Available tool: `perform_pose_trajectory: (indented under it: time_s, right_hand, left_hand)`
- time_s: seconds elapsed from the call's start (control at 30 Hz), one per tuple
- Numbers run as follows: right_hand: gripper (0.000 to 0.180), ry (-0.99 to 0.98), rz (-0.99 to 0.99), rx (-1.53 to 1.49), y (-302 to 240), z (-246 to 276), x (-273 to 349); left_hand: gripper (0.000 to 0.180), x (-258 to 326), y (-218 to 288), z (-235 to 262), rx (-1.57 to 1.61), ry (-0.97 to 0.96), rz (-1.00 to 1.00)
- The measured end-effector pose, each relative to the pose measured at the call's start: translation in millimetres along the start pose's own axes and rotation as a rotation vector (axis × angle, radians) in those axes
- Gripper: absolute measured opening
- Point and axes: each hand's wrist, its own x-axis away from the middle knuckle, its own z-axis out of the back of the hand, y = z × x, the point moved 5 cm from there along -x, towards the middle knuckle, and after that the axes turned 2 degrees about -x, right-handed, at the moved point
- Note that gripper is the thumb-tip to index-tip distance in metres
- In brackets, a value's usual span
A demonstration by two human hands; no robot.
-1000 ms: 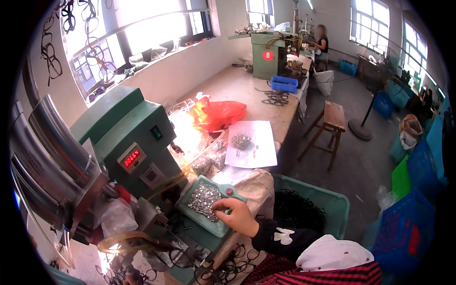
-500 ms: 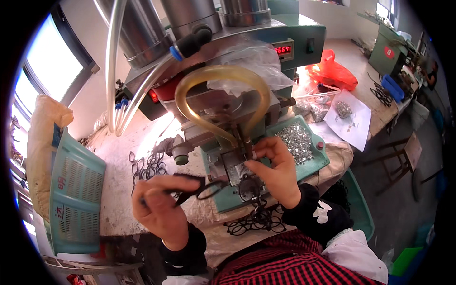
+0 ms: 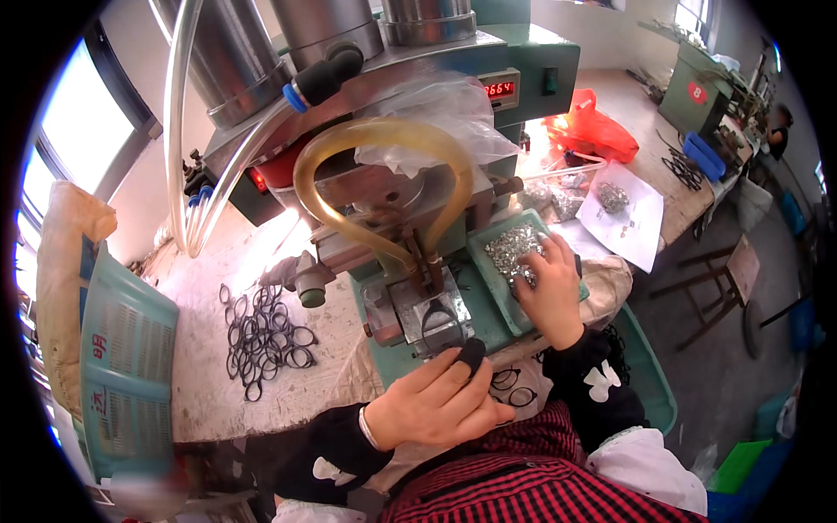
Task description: The person repeatedly places eyeglass frames into a press machine, adds small metal components, and operates the machine to assemble the parts. Finished frames are placed on the table and later collected into a large sack.
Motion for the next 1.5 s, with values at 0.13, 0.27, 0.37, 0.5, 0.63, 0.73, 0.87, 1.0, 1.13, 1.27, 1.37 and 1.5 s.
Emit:
perform_pose_trajectory:
  time_s: [0.13, 0.27, 0.37, 0.5, 0.63, 0.73, 0.87, 1.0, 1.13, 1.27, 1.37, 1.5]
  right_hand:
    - [0.014, 0.055, 0.074, -0.124, 20, -14, 5]
    - [0.010, 0.017, -0.110, -0.257, 37, 3, -6]
    - [0.016, 0.064, 0.080, 0.076, 53, 8, 9]
    - [0.010, 0.200, -0.017, -0.376, 23, -1, 2]
    - [0.011, 0.219, -0.051, -0.532, 12, -12, 14]
    - [0.015, 0.216, -0.198, -0.576, 44, 19, 24]
    - [0.015, 0.182, -0.072, -0.638, 13, 6, 2]
    - [0.019, 0.128, -0.099, -0.728, -15, -22, -4]
    - [0.015, 0.137, -0.093, -0.754, -9, -26, 3]
    - [0.013, 0.254, -0.067, -0.501, 29, 29, 19]
    - [0.015, 0.293, -0.125, -0.419, 53, 40, 49]
    - [0.011, 0.094, -0.069, -0.748, -7, 44, 35]
  left_hand:
    - [0.041, 3, 0, 0, 0.009, 0.043, 0.027]
    - [0.035, -1, 3, -2, 0.030, 0.095, 0.050]
    - [0.034, -17, 1, -16, 0.099, 0.121, -0.017]
    - [0.045, 10, 2, -7, 0.016, -0.006, 0.031]
    - [0.027, 26, 3, 26, -0.073, -0.148, 0.107]
    - [0.029, 46, -34, 66, -0.256, -0.155, 0.313]
    - [0.026, 93, -166, 87, -0.365, -0.081, 0.853]
    - [0.025, 74, -248, 29, -0.307, -0.144, 0.913]
    - [0.024, 79, -247, -5, 0.020, -0.038, 1.037]
    - [0.023, 130, -176, -56, 0.654, 0.232, 1.293]
    - [0.022, 196, -137, -45, 0.899, 0.505, 1.522]
    - [0.021, 294, -141, 15, 1.046, 0.813, 1.576]
